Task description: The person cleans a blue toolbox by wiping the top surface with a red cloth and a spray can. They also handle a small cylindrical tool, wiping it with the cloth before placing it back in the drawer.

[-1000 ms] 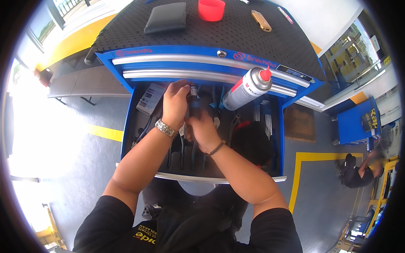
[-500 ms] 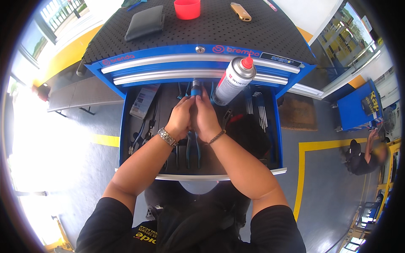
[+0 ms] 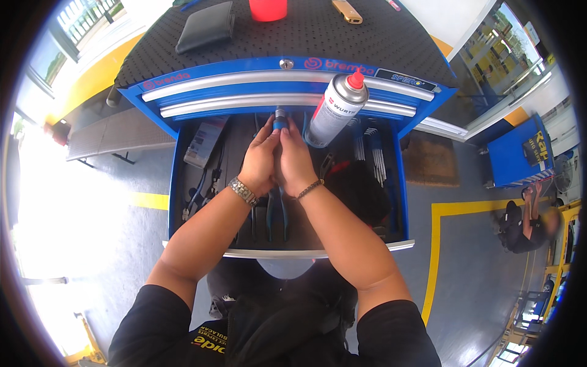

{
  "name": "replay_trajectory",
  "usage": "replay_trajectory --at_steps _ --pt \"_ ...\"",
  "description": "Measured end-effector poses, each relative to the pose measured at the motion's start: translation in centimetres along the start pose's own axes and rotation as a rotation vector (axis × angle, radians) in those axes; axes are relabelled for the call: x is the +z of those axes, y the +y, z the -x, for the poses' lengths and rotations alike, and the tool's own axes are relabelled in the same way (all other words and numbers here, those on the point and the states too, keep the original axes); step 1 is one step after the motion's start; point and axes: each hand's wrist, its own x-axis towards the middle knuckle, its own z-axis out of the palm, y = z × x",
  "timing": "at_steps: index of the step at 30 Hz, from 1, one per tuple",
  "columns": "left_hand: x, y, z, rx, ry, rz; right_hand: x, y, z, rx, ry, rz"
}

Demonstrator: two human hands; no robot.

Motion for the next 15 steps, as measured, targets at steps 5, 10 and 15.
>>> replay_trajectory --at_steps 5,10,15 --pt "0.0 0.2 -0.4 0.031 0.031 -0.068 0.5 -0.2 -0.2 0.022 0.028 -0.003" --pt "0.0 0.2 -0.6 0.036 0.039 -0.087 -0.3 0.8 -1.1 0.001 0.014 0.000" --pt "-0.4 -0.1 -1.0 0.051 0.045 -0.126 -0.7 1.2 -1.2 -0.003 0.014 0.040"
